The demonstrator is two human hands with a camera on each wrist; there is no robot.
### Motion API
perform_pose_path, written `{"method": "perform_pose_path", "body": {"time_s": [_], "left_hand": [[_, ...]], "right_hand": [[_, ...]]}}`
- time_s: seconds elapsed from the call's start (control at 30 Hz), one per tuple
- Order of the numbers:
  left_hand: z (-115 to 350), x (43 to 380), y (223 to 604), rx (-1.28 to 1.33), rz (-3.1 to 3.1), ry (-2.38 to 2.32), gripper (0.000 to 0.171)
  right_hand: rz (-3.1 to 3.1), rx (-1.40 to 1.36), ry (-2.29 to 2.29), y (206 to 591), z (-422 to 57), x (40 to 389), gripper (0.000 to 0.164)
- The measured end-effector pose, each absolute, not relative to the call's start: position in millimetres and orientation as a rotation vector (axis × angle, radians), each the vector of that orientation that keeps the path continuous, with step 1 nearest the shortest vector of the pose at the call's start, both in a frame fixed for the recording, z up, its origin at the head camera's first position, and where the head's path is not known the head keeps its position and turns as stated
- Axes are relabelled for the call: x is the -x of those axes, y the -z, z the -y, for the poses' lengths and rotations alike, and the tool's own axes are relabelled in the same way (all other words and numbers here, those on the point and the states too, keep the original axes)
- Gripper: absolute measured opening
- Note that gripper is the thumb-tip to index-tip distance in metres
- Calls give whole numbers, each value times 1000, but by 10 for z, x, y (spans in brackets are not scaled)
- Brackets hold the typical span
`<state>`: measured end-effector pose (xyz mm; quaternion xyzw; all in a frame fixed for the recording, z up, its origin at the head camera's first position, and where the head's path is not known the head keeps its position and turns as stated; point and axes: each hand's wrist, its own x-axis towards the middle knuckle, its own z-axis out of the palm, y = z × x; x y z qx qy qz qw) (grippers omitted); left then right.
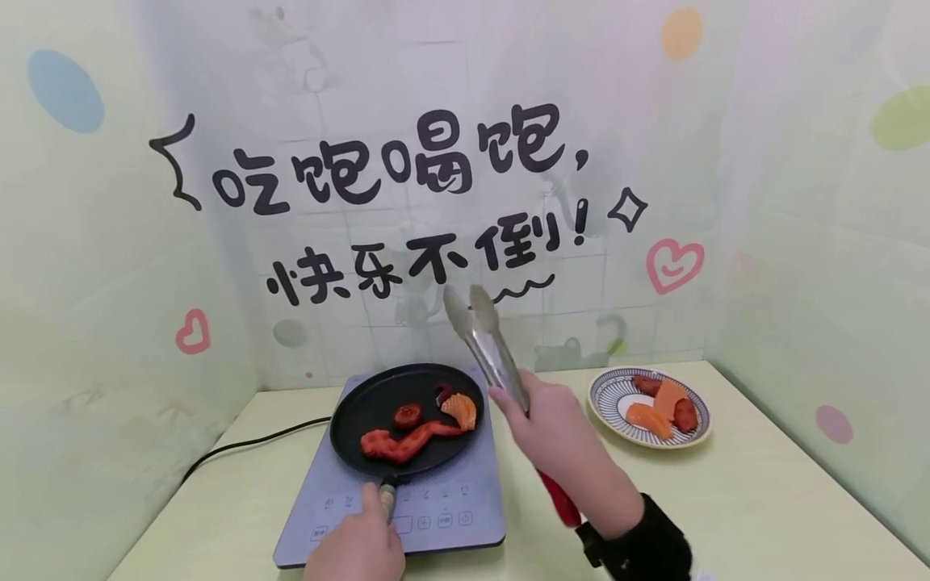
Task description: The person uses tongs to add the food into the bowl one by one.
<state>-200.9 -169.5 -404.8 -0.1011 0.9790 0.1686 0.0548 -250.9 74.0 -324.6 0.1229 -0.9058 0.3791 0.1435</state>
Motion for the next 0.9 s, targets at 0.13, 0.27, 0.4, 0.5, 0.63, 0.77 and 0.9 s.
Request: {"method": "perform_pose_path", "body": {"time_s": [0.13,0.27,0.4,0.5,0.63,0.77,0.9], "left_hand": [[1697,2020,4058,301,-2969,-510,42],[1718,2031,4073,277,-2969,-499,50],[1724,2025,4084,275,-2971,-491,52],[1706,2014,4071,287,-2972,-486,52],[1690,2008,4032,289,-2980,-467,51],[1695,2007,4001,272,-2987,-455,54],[1684,2010,3990,287,-2975,-461,54]], "right_hand": [[2556,-363,-1007,3256,-1028,2484,54],[2529,-333,-912,3485,-1370,2576,62],[2525,-252,-743,3743,-1749,2638,66],[2570,-157,-615,3867,-2068,2624,61],[2659,-50,-566,3966,-2534,2601,41],[2691,-3,-523,4005,-2990,2553,32],[2736,23,-488,4007,-3330,2455,22]]}}
